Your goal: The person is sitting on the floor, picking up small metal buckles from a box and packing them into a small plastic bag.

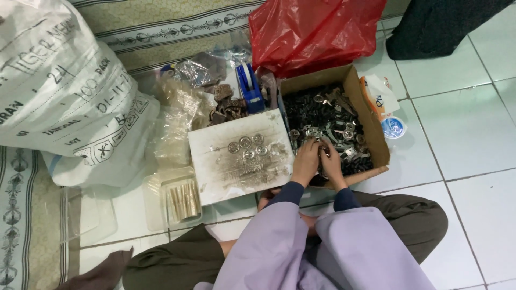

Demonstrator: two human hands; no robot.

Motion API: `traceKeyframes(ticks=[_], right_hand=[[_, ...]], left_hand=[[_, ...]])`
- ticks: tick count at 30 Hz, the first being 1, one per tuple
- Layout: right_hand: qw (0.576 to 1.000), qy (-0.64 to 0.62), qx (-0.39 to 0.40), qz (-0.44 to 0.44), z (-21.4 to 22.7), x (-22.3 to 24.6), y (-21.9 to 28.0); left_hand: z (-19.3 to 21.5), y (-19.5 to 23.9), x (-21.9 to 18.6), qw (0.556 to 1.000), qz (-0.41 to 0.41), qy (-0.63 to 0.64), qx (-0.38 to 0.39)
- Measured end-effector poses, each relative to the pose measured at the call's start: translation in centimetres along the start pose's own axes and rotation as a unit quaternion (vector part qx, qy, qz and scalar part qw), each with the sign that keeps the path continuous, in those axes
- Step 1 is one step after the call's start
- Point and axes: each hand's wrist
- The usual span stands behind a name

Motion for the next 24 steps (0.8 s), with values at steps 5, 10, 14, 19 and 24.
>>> traceKeyframes(ticks=[5,10,14,19,24], right_hand=[[0.999,-0.022,-0.024,0.033,-0.3,1.6,0.3],[0.997,-0.046,0.008,0.054,-1.2,3.7,0.1],[0.993,0.016,0.082,0.083,-4.4,7.6,0.6],[0.973,0.11,0.177,0.101,-10.3,10.4,1.1],[0.899,0.285,0.231,0.24,-15.2,10.4,1.4]], left_hand=[[0.0,0.0,1.0,0.981,0.064,0.184,0.014],[-0.1,1.5,4.2,0.902,0.182,0.39,0.017],[4.3,5.8,8.4,0.879,0.269,0.392,-0.033],[11.2,10.0,13.6,0.938,0.326,0.105,-0.045],[8.5,11.4,19.1,0.954,0.278,-0.091,-0.06]])
Point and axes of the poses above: each hand's wrist, its own y-axis away from the middle knuckle, its own z-axis out of the back of the hand, x = y × z, and after that the axes turned 5 degrees about x, right-handed
